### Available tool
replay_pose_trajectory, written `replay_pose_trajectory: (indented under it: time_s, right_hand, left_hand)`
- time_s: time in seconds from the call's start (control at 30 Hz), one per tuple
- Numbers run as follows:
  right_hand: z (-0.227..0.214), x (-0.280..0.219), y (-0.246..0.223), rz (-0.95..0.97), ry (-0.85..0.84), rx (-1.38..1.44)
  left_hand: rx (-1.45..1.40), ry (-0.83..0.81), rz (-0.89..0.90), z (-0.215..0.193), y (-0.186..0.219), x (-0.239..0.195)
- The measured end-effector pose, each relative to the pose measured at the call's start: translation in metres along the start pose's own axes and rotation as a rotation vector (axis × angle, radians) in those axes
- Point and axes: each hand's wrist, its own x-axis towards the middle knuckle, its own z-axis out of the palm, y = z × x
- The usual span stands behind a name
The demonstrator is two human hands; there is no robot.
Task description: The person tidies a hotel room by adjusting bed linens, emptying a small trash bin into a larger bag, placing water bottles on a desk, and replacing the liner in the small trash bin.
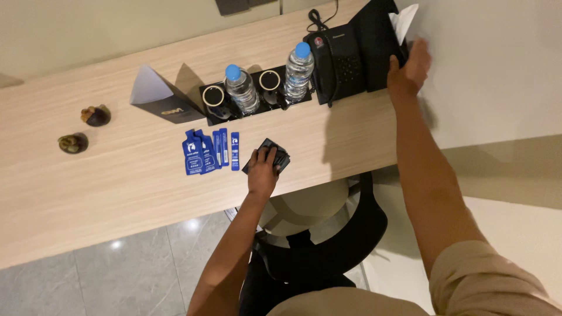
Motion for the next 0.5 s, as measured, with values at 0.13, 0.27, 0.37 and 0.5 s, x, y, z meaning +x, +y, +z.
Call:
replay_pose_trajectory:
  time_s: [0.13,0.27,0.37,0.5]
  right_hand:
    - [-0.02,-0.063,-0.074,-0.123,0.167,0.077]
    - [-0.043,-0.173,-0.196,0.282,-0.807,0.692]
    - [-0.062,-0.207,-0.276,0.292,-1.04,0.825]
    - [-0.056,-0.22,-0.376,0.236,-1.21,1.084]
  left_hand:
    - [-0.283,0.202,-0.129,-0.038,0.009,-0.001]
    - [-0.652,0.428,-0.064,-0.125,0.033,-0.037]
    - [-0.851,0.404,-0.12,-0.193,0.02,-0.08]
    - [-0.927,0.539,-0.244,-0.267,-0.043,-0.154]
